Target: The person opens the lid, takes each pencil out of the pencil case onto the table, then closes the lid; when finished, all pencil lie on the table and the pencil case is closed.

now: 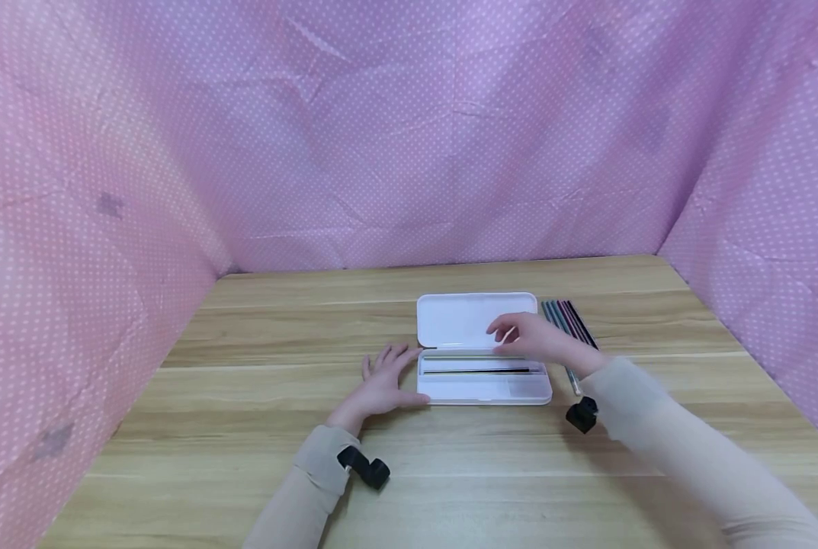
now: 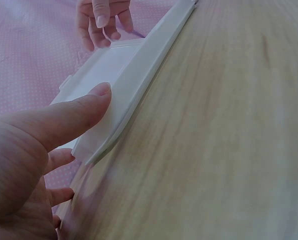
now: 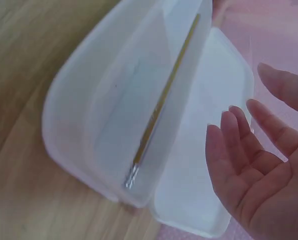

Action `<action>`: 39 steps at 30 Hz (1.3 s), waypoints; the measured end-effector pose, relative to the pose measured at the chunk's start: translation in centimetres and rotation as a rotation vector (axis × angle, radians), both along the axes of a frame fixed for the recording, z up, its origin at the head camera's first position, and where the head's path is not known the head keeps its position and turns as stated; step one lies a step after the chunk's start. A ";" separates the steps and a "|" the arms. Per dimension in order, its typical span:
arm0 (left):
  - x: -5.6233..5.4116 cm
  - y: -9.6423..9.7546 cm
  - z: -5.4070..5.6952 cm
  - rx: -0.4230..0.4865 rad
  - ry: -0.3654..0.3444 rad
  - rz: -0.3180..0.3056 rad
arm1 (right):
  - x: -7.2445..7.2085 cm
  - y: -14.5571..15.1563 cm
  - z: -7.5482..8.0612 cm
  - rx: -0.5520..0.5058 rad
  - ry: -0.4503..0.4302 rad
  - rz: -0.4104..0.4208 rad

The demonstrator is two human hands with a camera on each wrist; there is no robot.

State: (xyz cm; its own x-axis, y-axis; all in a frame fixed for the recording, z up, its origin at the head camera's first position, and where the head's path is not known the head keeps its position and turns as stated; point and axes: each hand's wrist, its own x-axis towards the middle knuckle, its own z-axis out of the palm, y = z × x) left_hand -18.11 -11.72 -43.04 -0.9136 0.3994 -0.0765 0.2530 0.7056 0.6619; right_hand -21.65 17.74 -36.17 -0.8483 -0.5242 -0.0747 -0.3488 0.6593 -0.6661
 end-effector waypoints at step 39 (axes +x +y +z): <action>0.1 0.1 0.1 -0.008 -0.007 0.008 | 0.0 -3.9 -2.8 0.153 0.035 0.248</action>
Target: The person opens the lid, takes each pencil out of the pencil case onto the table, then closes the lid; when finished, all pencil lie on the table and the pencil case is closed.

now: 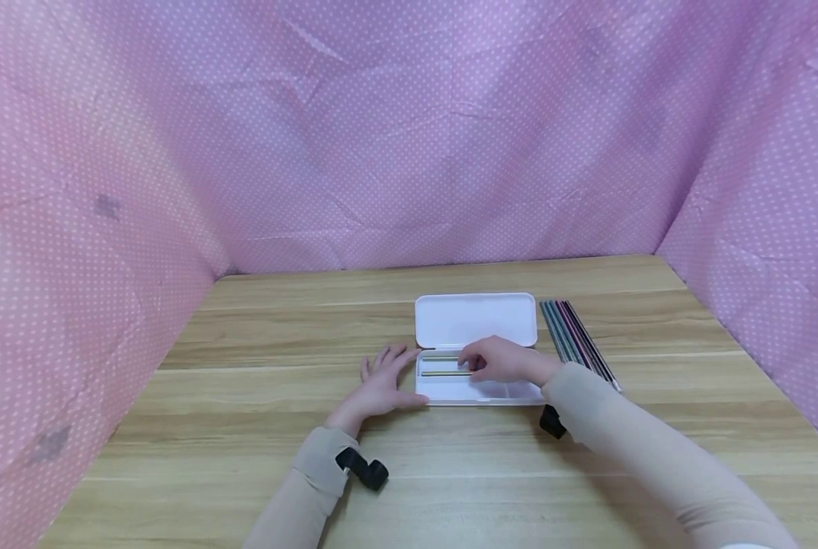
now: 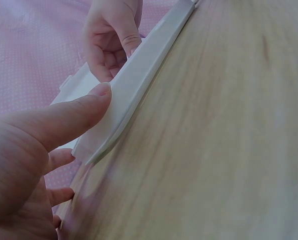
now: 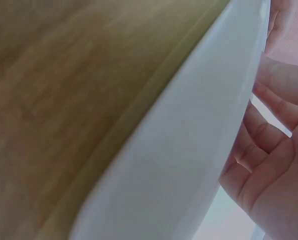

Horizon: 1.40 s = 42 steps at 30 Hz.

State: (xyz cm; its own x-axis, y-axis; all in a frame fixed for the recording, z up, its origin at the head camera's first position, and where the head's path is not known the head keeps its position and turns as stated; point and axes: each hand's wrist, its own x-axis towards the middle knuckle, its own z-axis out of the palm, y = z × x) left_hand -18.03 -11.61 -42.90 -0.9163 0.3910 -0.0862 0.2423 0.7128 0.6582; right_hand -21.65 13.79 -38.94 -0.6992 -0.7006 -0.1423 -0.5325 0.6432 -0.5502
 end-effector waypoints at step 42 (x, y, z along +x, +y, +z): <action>0.0 0.0 0.0 -0.006 0.012 0.004 | -1.5 0.8 1.2 -0.207 -0.118 -0.197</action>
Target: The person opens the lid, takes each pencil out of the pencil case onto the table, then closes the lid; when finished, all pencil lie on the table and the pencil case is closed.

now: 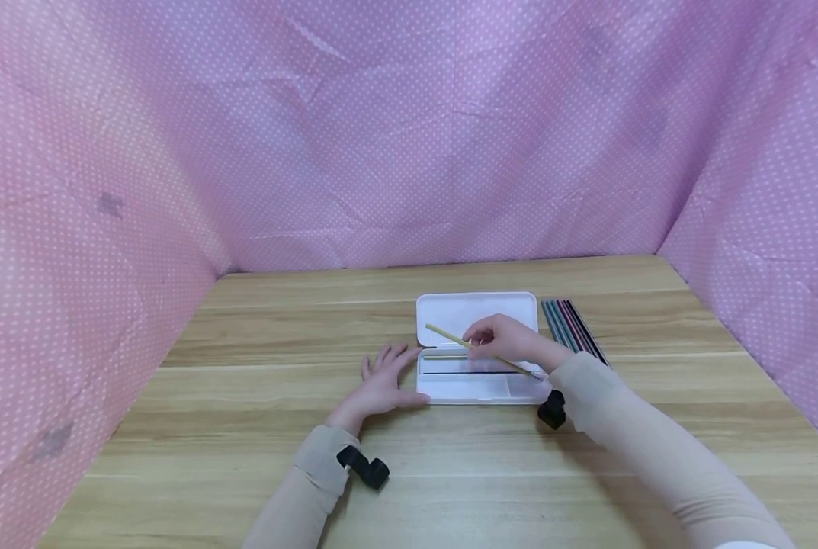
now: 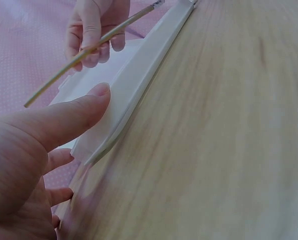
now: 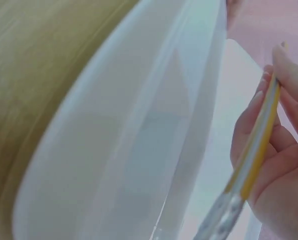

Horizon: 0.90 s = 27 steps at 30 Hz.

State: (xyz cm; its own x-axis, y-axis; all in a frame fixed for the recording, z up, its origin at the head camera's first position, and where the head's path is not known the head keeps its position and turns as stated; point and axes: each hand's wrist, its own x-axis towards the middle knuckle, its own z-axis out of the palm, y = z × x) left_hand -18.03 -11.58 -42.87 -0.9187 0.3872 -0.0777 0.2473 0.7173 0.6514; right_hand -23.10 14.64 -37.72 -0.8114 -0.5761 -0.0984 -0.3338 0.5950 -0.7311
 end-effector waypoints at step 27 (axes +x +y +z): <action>0.0 -0.2 0.1 0.015 -0.020 -0.013 | 0.7 2.5 -0.6 -0.202 -0.236 -0.301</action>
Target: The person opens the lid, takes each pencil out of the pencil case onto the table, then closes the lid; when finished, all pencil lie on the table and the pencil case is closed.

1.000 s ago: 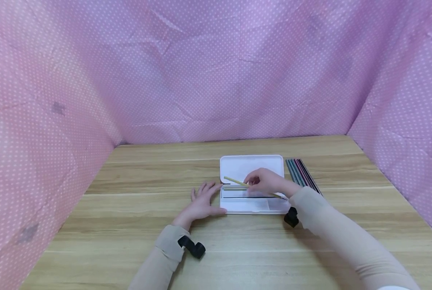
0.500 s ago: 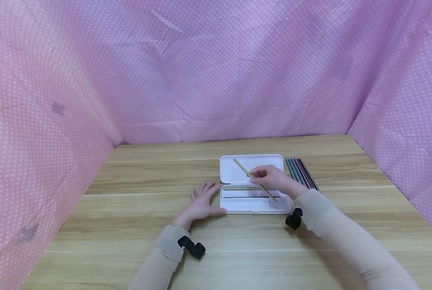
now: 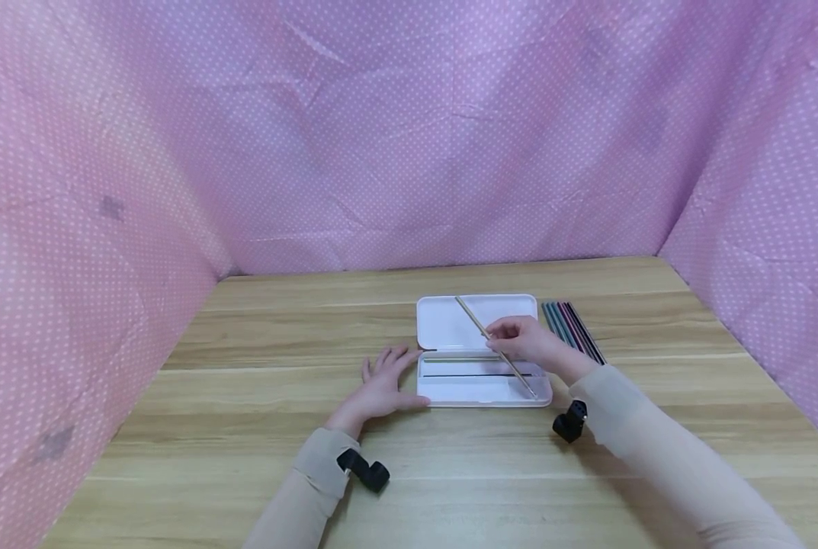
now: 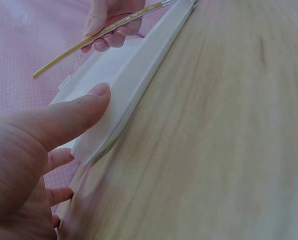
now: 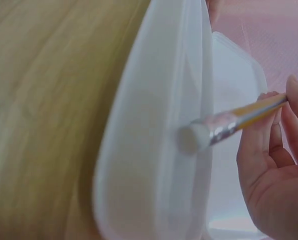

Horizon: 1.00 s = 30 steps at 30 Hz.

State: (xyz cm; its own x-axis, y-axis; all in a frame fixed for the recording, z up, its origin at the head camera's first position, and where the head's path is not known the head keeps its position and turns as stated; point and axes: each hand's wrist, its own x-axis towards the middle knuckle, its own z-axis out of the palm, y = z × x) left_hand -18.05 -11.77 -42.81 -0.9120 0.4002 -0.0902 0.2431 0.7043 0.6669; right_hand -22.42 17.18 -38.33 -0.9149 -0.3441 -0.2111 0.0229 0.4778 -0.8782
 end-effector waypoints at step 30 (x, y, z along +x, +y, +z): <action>-0.2 0.0 -0.1 -0.010 0.016 0.002 | 0.6 7.4 1.3 -0.074 0.018 -0.064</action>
State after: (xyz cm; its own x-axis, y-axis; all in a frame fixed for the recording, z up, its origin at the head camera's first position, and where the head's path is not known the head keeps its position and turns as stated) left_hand -18.22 -11.76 -42.95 -0.9140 0.3978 -0.0801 0.2522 0.7117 0.6557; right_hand -21.81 24.54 -37.02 -0.9389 -0.2991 -0.1706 0.0352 0.4095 -0.9116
